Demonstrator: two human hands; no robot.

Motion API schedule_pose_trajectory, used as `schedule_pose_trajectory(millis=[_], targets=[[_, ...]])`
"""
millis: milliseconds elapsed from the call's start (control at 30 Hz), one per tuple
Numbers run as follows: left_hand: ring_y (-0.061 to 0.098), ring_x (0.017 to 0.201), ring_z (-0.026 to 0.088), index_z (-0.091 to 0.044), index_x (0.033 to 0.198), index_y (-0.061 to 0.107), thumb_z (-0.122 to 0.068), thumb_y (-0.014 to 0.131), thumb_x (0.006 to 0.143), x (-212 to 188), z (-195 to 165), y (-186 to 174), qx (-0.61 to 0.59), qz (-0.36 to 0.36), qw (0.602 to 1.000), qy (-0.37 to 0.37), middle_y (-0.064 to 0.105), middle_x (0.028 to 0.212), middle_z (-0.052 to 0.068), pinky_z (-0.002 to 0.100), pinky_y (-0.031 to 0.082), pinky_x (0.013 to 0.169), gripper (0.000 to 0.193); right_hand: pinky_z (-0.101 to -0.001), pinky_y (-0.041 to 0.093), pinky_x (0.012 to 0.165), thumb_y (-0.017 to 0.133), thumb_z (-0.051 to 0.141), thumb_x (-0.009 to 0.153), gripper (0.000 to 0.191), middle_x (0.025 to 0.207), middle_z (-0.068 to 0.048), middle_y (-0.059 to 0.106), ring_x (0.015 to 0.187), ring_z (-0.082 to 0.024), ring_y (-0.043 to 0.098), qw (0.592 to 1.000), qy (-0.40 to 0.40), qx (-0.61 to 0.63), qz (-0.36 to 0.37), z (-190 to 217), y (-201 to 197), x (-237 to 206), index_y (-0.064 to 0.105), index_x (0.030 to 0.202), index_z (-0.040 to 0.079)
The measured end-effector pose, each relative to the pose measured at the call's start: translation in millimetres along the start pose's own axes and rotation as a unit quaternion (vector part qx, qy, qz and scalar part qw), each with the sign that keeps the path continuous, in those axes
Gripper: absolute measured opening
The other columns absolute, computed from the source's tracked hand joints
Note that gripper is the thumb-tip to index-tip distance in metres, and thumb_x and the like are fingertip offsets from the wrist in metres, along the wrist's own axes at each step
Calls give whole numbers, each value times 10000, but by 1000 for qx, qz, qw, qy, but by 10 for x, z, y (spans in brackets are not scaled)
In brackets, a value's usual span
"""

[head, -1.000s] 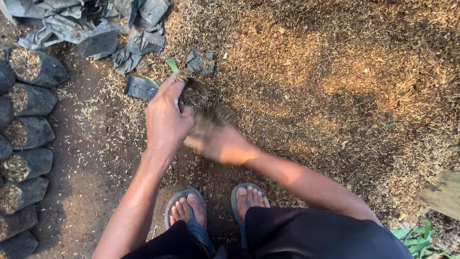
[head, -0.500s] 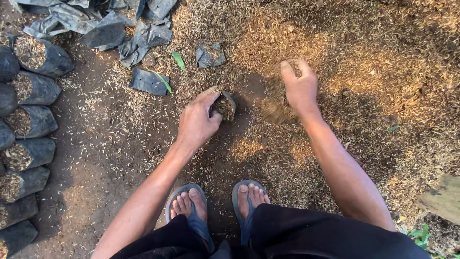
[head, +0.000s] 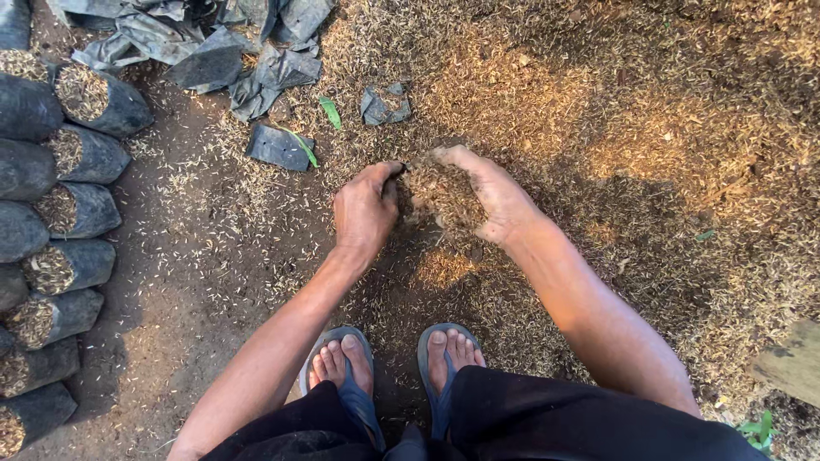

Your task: The person stands on bare ground beside stacks of black nursery pots and a pile of dry husk-like growing medium. They pick up empty pots, press handfuls of the medium into each pot by hand, and place the filled pots onto stacked rows of finished pots.

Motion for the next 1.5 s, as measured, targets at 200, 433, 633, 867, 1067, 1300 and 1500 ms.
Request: schedule_pose_trajectory(millis=[200,433,633,867,1067,1300,1500], targets=[[773,835,244,-202,1322,670,96,625,758,-48,20,4,-26,66,997,-42,743,1204,103,361,660,724,640,-317,640,581,674,274,880,278,981,-115,718,771,-191,729,997,31,-24,-61,-49,-160,-75,611,1079,91],[780,871,234,-182,1374,633,70,681,720,-19,-90,-10,-80,74,994,-22,740,1218,128,357,643,812,703,-438,643,847,635,203,920,272,1071,-174,708,918,-265,738,998,43,32,43,-179,43,84,608,1119,20],[717,611,169,-131,1380,625,101,586,766,-27,45,30,-69,74,993,-66,678,1318,130,308,626,554,658,-397,459,958,519,237,1034,438,1359,-150,640,1155,-179,608,956,-75,-281,46,134,107,-23,583,1389,-11],[660,507,102,-95,1348,633,81,590,783,-28,186,141,-108,75,988,-84,649,1356,146,245,591,438,594,-420,581,873,483,-24,845,485,1300,-98,704,989,-247,730,631,-273,-726,31,-32,540,-110,723,1235,137],[712,699,111,-80,1381,634,83,563,768,-52,21,-12,-152,58,985,-56,726,1257,179,262,625,553,638,-439,593,814,521,-13,864,386,1065,-101,741,919,-271,727,595,-187,-781,34,-318,317,224,723,1164,122],[710,715,275,-52,1277,601,-265,750,890,114,49,-222,3,52,996,-77,708,1219,176,449,584,658,465,-420,570,679,607,194,948,302,958,-120,741,781,-229,694,808,-221,-529,-136,290,-259,-124,693,1202,54],[727,788,314,-18,1110,728,-219,803,834,280,-2,48,6,65,998,7,734,998,221,457,598,730,350,-440,539,590,587,338,1001,357,794,-139,717,618,-188,626,801,-42,-582,-134,-280,-258,218,710,1106,20]])
Point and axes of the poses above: each hand's wrist, its own x-axis towards the middle knuckle, its own y-axis out of the palm, z = x × y, the point moved 10 cm from there along x, towards the middle knuckle
